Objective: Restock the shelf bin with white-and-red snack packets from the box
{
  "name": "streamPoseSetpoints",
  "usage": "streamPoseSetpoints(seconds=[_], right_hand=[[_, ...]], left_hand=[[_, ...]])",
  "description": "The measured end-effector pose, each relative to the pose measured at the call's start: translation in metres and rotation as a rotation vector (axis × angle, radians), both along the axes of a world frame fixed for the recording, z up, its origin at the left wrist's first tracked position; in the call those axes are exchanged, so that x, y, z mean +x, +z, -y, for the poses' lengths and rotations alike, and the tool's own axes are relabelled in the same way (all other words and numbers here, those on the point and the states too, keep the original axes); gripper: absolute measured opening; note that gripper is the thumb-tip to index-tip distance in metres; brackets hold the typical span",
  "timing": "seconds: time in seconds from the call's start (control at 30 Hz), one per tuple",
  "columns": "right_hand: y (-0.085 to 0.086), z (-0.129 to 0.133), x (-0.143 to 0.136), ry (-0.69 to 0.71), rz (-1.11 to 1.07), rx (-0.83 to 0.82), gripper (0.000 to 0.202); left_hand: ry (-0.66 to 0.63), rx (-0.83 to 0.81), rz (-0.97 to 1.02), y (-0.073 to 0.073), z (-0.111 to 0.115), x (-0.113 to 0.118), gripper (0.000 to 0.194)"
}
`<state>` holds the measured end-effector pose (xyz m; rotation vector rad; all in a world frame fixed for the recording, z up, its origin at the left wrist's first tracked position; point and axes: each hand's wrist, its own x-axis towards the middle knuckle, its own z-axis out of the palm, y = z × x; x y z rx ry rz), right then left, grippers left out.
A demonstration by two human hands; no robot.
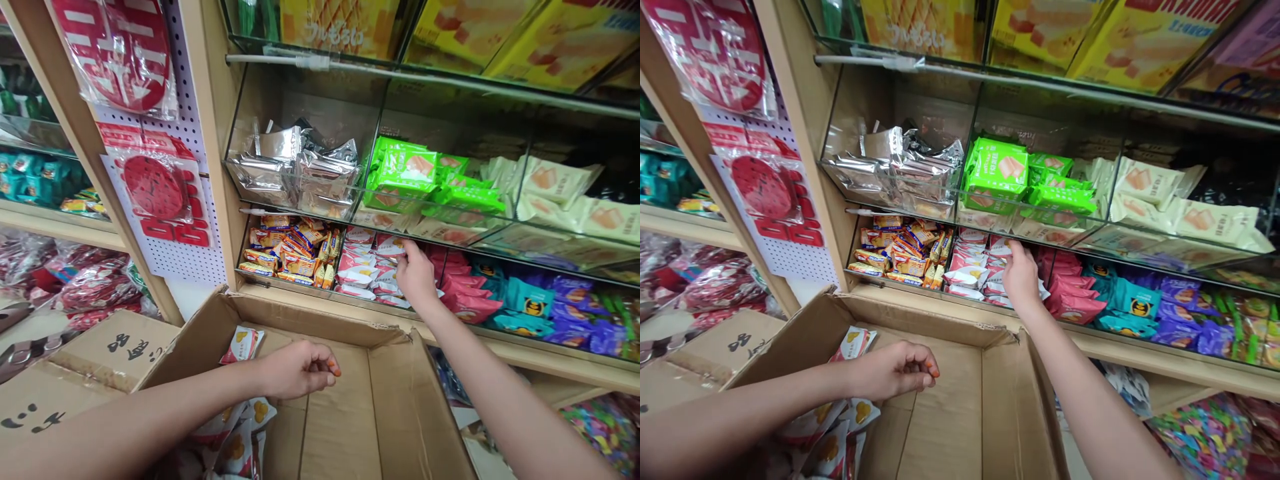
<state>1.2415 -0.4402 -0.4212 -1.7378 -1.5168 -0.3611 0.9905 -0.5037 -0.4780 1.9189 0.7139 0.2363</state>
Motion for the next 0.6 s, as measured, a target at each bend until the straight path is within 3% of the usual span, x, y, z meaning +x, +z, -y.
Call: streamPoseSetpoints(seconds=[0.17,0.27,0.37,0.6], right_hand=[[0.009,-0.006,-0.006,-0.100,0.168,-0.178,0.036],[0.015,-0.011,-0.001,-0.197,0.178,-0.274,0.036],[0.020,-0.021,0.007,-0.204,0.164,-0.348,0.034],[0.022,-0.061,0.011,-0.162,0.166,-0.416,0.032]], left_hand=[[-0.075,0.095,-0.089,-0.010,0.000,-0.003,0.024],[-0.110,0.130,-0.136,-0.018,0.000,-0.006,0.025],[-0.128,0.136,-0.193,-0.022,-0.001,-0.009,0.026],[-0.241,0.355,-0.335,-0.005,-0.003,-0.013,0.031]])
